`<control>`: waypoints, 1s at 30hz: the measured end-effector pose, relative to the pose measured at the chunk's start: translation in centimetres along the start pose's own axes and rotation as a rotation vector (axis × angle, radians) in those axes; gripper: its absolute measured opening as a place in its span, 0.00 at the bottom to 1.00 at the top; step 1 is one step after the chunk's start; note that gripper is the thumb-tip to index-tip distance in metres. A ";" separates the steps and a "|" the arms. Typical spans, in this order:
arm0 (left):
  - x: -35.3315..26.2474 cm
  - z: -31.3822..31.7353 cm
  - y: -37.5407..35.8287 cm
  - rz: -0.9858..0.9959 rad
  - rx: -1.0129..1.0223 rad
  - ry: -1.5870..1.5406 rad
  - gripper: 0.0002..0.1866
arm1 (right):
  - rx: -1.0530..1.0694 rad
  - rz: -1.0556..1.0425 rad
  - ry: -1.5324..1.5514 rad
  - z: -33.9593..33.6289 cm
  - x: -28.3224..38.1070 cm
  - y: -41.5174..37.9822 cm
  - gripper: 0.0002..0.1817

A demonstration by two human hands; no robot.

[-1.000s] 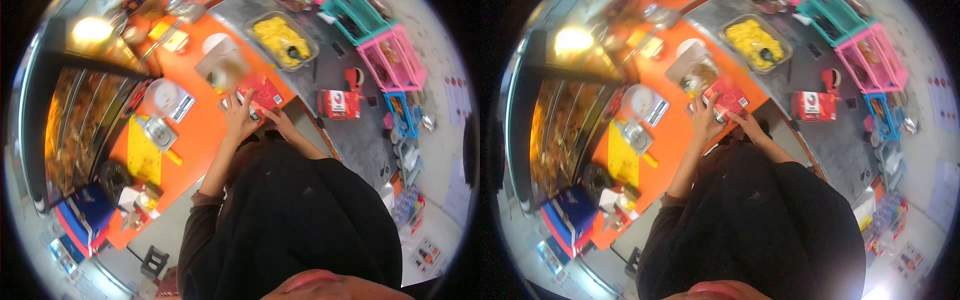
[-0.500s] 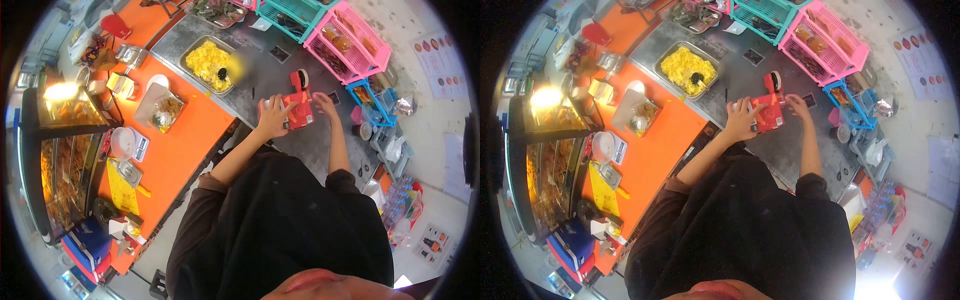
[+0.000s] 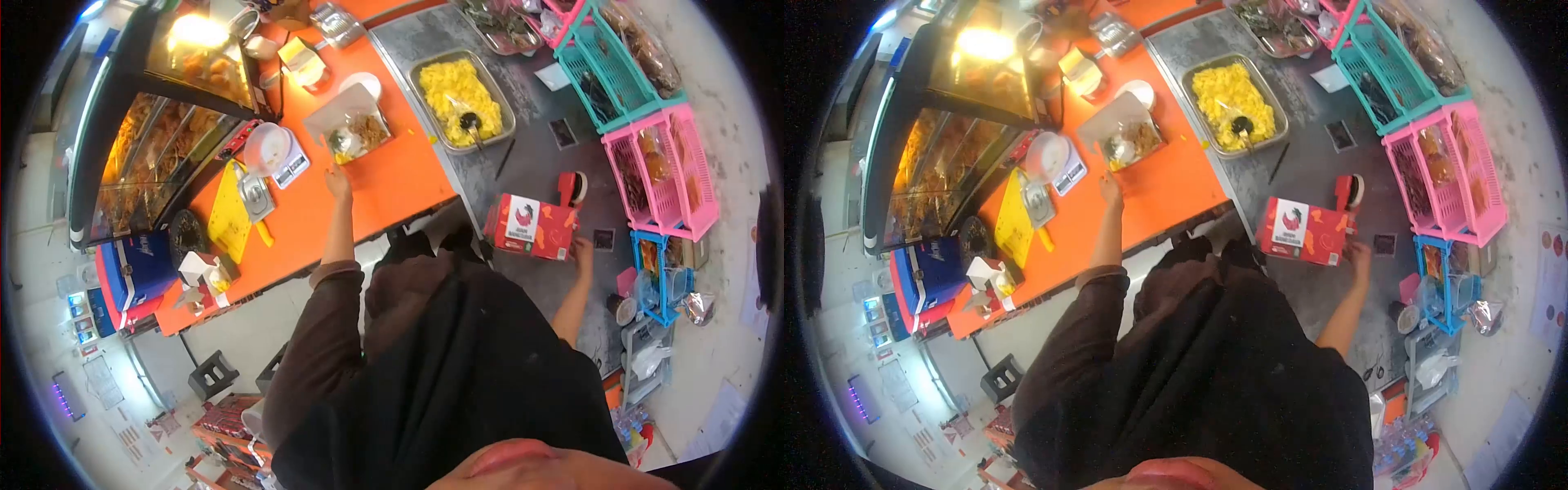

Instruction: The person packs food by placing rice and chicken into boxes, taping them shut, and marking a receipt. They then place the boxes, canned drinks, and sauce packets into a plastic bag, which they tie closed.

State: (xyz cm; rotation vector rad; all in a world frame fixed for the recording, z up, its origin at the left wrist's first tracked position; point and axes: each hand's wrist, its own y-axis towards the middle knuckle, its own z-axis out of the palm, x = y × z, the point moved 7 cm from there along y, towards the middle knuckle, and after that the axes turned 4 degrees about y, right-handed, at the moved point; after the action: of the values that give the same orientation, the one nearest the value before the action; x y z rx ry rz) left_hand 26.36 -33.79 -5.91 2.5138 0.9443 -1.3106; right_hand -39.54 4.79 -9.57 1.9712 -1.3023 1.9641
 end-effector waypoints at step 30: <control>1.2 -9.1 1.3 -0.415 1.239 -1.078 0.29 | 0.419 -0.139 -0.044 56.6 14.7 -7.8 0.47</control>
State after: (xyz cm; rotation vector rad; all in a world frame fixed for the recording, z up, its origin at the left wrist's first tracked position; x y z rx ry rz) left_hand 33.94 -30.59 -1.52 1.3495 0.3521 -3.5703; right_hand 7.18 -30.74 -3.51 2.2156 -0.7770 2.2781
